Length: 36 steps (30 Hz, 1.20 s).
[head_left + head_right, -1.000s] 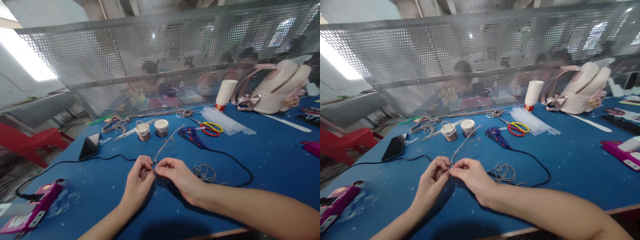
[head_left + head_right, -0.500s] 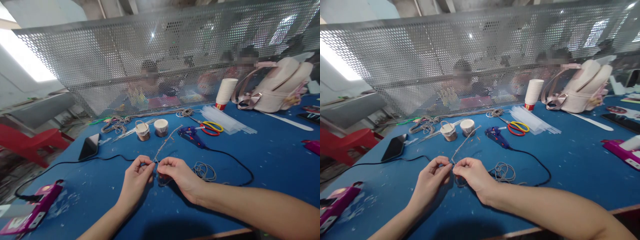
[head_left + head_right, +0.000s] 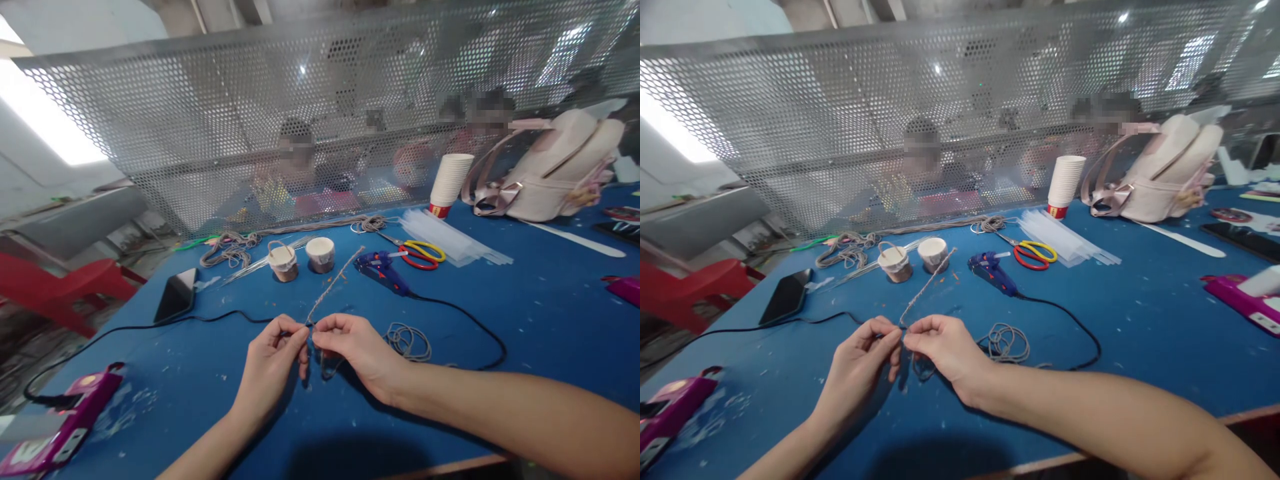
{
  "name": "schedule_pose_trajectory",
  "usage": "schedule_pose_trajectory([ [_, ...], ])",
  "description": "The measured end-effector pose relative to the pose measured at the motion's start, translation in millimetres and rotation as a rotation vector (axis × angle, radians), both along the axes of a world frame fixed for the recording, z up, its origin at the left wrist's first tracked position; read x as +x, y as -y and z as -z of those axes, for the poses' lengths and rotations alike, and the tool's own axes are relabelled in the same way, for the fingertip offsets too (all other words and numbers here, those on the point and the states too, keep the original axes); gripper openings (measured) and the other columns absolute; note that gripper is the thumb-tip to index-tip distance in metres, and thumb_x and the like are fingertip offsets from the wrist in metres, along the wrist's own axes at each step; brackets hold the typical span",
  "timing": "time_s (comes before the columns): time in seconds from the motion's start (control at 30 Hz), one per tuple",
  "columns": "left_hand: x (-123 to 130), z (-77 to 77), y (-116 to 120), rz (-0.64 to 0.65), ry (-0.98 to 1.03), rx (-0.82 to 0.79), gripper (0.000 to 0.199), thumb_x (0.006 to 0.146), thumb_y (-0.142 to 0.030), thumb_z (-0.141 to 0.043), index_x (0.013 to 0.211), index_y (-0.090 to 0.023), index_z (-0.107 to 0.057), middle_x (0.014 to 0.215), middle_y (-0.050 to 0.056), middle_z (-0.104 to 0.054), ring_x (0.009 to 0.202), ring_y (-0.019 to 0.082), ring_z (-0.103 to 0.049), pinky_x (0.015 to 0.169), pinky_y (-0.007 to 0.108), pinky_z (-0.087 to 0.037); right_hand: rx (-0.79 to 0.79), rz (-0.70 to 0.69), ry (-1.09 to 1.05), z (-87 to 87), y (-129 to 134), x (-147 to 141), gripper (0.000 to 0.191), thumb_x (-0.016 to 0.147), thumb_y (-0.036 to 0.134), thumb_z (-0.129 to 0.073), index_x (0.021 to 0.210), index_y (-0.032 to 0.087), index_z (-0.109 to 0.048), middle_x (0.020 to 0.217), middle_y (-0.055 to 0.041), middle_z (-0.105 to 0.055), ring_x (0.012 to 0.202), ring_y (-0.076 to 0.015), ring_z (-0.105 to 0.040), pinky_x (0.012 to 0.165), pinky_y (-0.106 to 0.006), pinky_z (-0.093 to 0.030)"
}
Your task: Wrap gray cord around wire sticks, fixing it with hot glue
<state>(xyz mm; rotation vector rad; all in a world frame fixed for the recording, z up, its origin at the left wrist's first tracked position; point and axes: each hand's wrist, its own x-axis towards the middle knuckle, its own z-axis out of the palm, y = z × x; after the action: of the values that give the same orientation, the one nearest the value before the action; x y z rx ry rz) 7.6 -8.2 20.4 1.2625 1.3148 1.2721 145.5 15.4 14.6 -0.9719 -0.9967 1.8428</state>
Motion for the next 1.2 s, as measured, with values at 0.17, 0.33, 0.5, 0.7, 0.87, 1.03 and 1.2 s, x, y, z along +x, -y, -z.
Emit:
schedule_pose_trajectory([
  [0.17,-0.6,1.8,0.5,0.008,0.021,-0.019,0.02,0.079,-0.031,-0.061,0.068,-0.018,-0.05,0.048,-0.007,-0.05,0.037,0.008,-0.045,0.041,0.022,-0.035,-0.028,0.018,-0.031,-0.1,-0.6,0.9,0.021,0.059,0.022,-0.073,0.072,0.015,-0.058,0.059,0.0028,-0.056,0.056,-0.0096,-0.048,0.055,-0.024,-0.035],
  [0.33,-1.3,4.3,-0.1,0.022,0.062,-0.02,0.021,0.079,-0.033,-0.061,0.069,-0.018,-0.05,0.048,-0.008,-0.049,0.037,0.007,-0.043,0.04,0.022,-0.032,-0.077,0.008,-0.085,4.8,-0.5,-0.6,0.032,0.059,0.021,-0.074,0.085,0.013,-0.059,0.058,0.0037,-0.057,0.054,-0.0092,-0.049,0.055,-0.024,-0.035],
  [0.5,-2.9,3.8,-0.4,0.009,0.071,-0.016,0.021,0.078,-0.034,-0.062,0.07,-0.018,-0.05,0.048,-0.007,-0.048,0.037,0.007,-0.042,0.039,0.021,-0.031,-0.076,0.011,-0.097,9.1,-0.6,-2.6,0.03,0.057,0.023,-0.076,0.08,0.014,-0.058,0.055,0.004,-0.056,0.051,-0.0093,-0.048,0.053,-0.024,-0.033],
  [0.7,-3.7,4.0,-1.0,-0.019,0.095,-0.078,0.024,0.076,-0.037,-0.063,0.07,-0.018,-0.05,0.044,-0.009,-0.043,0.037,0.005,-0.034,0.036,0.017,-0.025,-0.046,0.011,-0.061,7.5,0.5,-1.7,0.021,0.058,0.028,-0.074,0.063,0.015,-0.058,0.057,0.0019,-0.056,0.051,-0.0086,-0.045,0.053,-0.025,-0.032],
  [0.87,-3.8,3.2,-0.7,-0.014,0.089,-0.09,0.025,0.075,-0.038,-0.063,0.07,-0.017,-0.052,0.044,-0.009,-0.041,0.039,0.005,-0.032,0.037,0.017,-0.024,-0.033,0.004,-0.046,8.7,0.5,-0.7,0.019,0.06,0.029,-0.072,0.063,0.013,-0.061,0.059,0.0005,-0.057,0.052,-0.0082,-0.044,0.054,-0.024,-0.031],
  [1.03,-3.9,1.2,0.0,-0.015,0.036,-0.091,0.025,0.075,-0.04,-0.062,0.07,-0.016,-0.055,0.044,-0.008,-0.04,0.039,0.006,-0.032,0.039,0.018,-0.024,-0.032,-0.021,-0.053,8.8,0.5,-1.8,0.022,0.059,0.033,-0.072,0.063,0.014,-0.062,0.059,0.0003,-0.057,0.052,-0.0084,-0.043,0.052,-0.024,-0.03],
  [1.2,-3.9,0.5,0.7,-0.012,-0.011,-0.069,0.025,0.075,-0.04,-0.061,0.069,-0.016,-0.057,0.044,-0.008,-0.04,0.04,0.007,-0.034,0.04,0.019,-0.025,-0.066,-0.014,-0.079,7.7,0.7,-2.0,0.025,0.057,0.03,-0.075,0.071,0.014,-0.061,0.058,0.0015,-0.057,0.052,-0.009,-0.046,0.052,-0.024,-0.031],
])
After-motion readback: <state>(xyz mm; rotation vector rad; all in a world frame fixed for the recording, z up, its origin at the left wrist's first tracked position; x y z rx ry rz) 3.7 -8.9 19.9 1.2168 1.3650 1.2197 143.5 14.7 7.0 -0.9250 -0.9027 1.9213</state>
